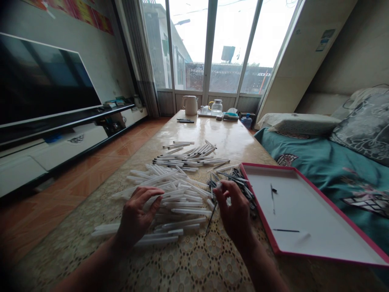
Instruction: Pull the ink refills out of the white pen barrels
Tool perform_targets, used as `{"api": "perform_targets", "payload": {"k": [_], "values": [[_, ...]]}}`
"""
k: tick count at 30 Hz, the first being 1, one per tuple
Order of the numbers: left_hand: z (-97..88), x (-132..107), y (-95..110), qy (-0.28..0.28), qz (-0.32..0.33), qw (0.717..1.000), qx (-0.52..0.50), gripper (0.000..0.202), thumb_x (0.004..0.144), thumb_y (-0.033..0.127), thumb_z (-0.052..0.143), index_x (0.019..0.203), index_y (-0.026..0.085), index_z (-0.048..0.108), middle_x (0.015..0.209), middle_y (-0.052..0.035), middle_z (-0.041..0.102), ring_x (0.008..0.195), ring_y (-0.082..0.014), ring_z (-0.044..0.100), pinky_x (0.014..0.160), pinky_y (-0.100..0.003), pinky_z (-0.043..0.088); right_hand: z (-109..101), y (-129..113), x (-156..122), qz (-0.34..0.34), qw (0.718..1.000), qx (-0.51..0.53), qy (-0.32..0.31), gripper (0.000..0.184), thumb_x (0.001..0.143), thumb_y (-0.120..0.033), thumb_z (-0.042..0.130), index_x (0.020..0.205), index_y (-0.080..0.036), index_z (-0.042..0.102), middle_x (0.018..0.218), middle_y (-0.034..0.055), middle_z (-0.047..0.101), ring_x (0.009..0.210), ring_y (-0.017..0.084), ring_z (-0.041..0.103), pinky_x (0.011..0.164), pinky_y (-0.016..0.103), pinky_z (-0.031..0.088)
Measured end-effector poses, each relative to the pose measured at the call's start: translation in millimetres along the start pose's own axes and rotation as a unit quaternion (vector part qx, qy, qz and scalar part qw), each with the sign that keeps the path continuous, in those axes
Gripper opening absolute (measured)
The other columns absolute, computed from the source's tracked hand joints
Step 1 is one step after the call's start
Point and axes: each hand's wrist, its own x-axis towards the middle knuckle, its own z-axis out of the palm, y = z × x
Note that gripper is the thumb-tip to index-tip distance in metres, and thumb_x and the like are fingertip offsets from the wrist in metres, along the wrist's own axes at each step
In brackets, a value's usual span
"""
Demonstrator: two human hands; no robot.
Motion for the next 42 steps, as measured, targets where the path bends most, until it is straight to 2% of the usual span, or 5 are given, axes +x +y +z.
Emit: {"api": "perform_targets", "payload": {"k": [13,22,28,35,42], "values": [[2.8,-5.9,2.6,-0.141,0.085,0.984,-0.063,0.043,0.088,0.029,0.059,0.129,0.027,0.049,0.113,-0.0082,0.063,0.102,-0.0225,0.058,0.087,-0.037,0.049,16.2,-23.3,-13.6,-0.051,0.930,-0.059,-0.361,0.027,0.097,-0.034,0.039,0.086,-0.021,0.060,0.070,0.0007,0.062,0.061,0.015,0.054,0.058,0.025,0.039],[4.0,-9.2,8.3,-0.193,0.168,0.966,-0.048,0.013,0.093,0.023,0.049,0.093,0.018,0.061,0.081,-0.0045,0.058,0.071,-0.0151,0.056,0.065,-0.024,0.047,11.6,-28.3,-15.5,0.044,0.862,0.118,-0.492,0.040,0.097,-0.038,0.036,0.069,-0.019,0.056,0.062,-0.0027,0.048,0.060,0.012,0.046,0.056,0.021,0.037],[4.2,-9.6,12.1,-0.183,0.159,0.970,-0.004,0.029,0.094,0.029,0.042,0.069,0.019,0.052,0.064,-0.0004,0.052,0.056,-0.0136,0.047,0.053,-0.024,0.036,18.0,-30.3,-20.8,-0.031,0.893,0.036,-0.447,0.040,0.097,-0.039,0.036,0.064,-0.020,0.045,0.058,-0.0044,0.042,0.054,0.011,0.035,0.051,0.022,0.027],[-20.7,5.0,-18.8,0.002,-0.151,0.984,-0.089,0.040,0.093,0.034,0.041,0.055,0.021,0.047,0.046,0.0050,0.040,0.041,-0.0117,0.039,0.046,-0.023,0.031,0.2,1.0,-3.5,-0.083,0.945,-0.140,-0.283,0.035,0.098,-0.039,0.035,0.070,-0.021,0.046,0.058,-0.0025,0.049,0.051,0.012,0.040,0.052,0.024,0.028],[-10.4,8.9,-17.4,-0.022,-0.113,0.993,-0.019,0.033,0.085,0.030,0.056,0.114,0.016,0.063,0.083,-0.0044,0.067,0.068,-0.0175,0.061,0.068,-0.028,0.047,14.2,-2.4,-8.1,-0.062,0.948,-0.092,-0.298,0.027,0.098,-0.033,0.035,0.078,-0.020,0.048,0.069,0.0009,0.057,0.061,0.014,0.052,0.059,0.024,0.034]]}}
